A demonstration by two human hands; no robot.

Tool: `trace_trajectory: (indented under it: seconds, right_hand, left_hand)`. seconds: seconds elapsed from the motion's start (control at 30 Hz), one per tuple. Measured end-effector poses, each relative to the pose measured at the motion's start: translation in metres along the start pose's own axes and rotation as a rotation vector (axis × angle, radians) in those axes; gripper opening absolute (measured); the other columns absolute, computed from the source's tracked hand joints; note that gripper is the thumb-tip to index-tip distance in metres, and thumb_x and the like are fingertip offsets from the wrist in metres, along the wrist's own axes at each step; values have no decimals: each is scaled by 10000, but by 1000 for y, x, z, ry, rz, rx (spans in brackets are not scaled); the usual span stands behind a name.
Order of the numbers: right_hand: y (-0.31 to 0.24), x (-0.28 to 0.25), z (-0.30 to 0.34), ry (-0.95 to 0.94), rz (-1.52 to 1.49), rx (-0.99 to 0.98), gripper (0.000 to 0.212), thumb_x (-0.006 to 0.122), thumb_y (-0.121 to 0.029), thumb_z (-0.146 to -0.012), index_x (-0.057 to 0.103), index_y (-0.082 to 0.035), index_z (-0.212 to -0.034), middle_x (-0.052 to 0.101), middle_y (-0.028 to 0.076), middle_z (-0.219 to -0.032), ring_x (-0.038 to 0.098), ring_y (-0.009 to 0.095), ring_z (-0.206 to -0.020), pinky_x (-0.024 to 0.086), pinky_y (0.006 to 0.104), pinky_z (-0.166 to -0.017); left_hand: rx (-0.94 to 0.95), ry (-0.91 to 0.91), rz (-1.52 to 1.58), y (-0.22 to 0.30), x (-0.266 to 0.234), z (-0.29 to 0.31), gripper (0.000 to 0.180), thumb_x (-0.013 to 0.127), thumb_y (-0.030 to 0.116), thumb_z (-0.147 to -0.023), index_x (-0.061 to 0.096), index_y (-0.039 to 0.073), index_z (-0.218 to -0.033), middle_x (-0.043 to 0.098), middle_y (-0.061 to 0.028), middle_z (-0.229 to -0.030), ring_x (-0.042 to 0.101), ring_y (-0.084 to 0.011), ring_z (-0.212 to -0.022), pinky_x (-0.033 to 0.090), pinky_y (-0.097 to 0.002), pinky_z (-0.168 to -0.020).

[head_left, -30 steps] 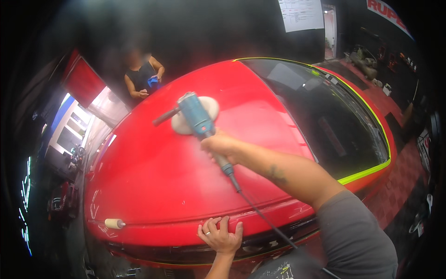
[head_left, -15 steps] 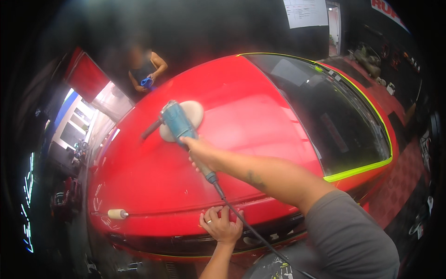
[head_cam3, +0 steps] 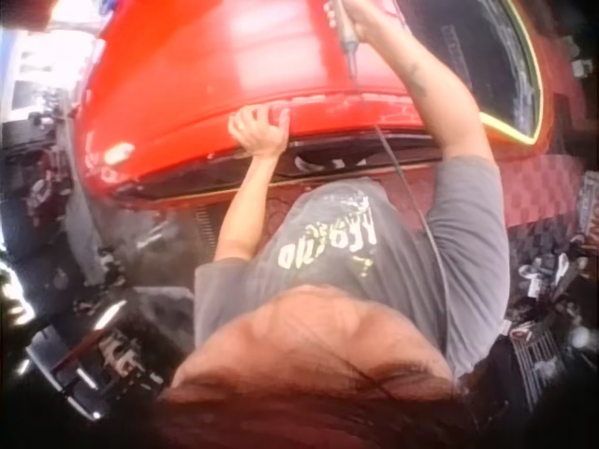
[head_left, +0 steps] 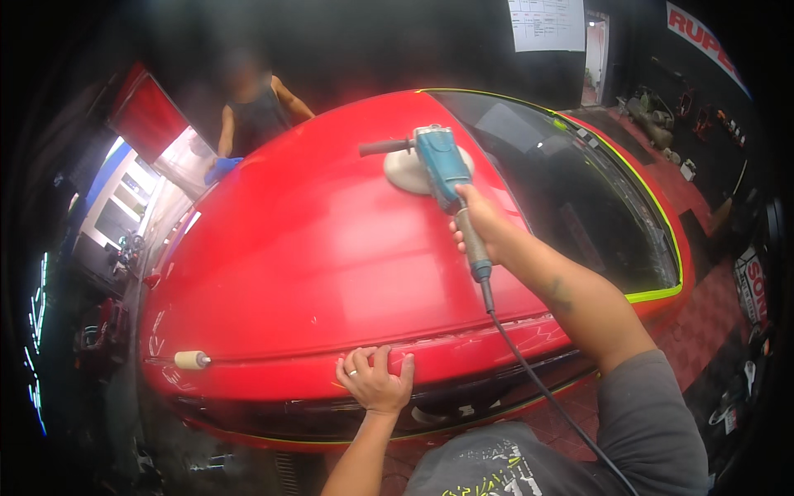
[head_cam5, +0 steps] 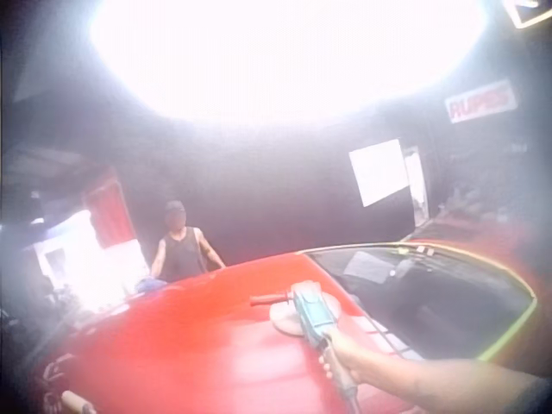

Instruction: The person uses a dual-action polisher to buff the hood of a red car. They move the machine in circular and sweeping motions across the surface, occasionally pausing to apply a liquid from a spray bottle. A second person is visible in the background wiping the car's roof with a cloth.

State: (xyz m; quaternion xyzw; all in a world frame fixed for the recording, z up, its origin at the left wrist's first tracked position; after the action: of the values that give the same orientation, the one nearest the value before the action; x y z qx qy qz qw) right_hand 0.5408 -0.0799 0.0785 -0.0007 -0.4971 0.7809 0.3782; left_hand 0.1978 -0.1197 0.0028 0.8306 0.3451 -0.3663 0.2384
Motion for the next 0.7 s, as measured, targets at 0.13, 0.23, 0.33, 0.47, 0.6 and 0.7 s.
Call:
trace_trajectory:
  seconds: [0.13,0.23,0.33,0.47,0.6,0.7]
  right_hand:
    - [-6,-28,4,-2,-21,-14,538,522,-600,-1091,501,-88,-1255,591,51,-792,584,152,-568,549,347,-465]
    - [-4,-36,4,-21,-17,-13,543,523,-607,-1092,503,-84,-1239,591,43,-781,586,149,-564,547,343,-461]
    - [0,-38,5,-21,-7,-8,559,528,-618,-1090,510,-75,-1219,595,45,-784,589,151,-567,544,345,-465]
    - [0,-34,11,2,0,-18,569,541,-628,-1084,515,-71,-1194,598,46,-786,589,152,-570,543,350,-473]
    - [0,-39,6,-1,-24,-17,570,544,-634,-1082,516,-76,-1192,598,43,-786,588,150,-572,543,350,-476]
    - [0,-43,0,-12,-30,-1,568,543,-637,-1081,516,-82,-1200,597,42,-785,588,150,-573,544,348,-477]
  left_hand:
    - [17,13,0,1,2,-1,507,751,595,-910,786,109,-1053,635,-93,-1081,586,-314,-1142,351,-587,-1143]
    - [14,2,-10,0,2,0,516,744,610,-915,785,114,-1056,631,-92,-1090,587,-314,-1146,352,-591,-1142]
    - [11,4,-14,0,2,1,513,754,606,-910,783,118,-1067,630,-90,-1096,587,-315,-1154,349,-595,-1147]
    - [3,-4,-12,-2,2,2,509,768,598,-903,782,121,-1080,630,-87,-1099,586,-317,-1160,343,-597,-1155]
    - [3,-5,-10,-2,3,2,513,768,602,-902,782,121,-1077,631,-86,-1102,585,-317,-1162,342,-596,-1156]
    - [-2,-3,-5,-2,4,3,518,765,608,-904,782,120,-1078,633,-86,-1102,584,-317,-1161,342,-597,-1156]
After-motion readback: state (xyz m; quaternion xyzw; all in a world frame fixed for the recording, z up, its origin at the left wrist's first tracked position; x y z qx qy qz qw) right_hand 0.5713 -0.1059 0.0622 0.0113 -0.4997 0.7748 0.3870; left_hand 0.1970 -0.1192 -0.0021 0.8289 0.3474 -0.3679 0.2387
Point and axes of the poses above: each hand's wrist, its own z-axis away from the middle knuckle, its own x-axis out of the palm, y = z × x, the point moved 4 cm from there along -z, towards the middle knuckle
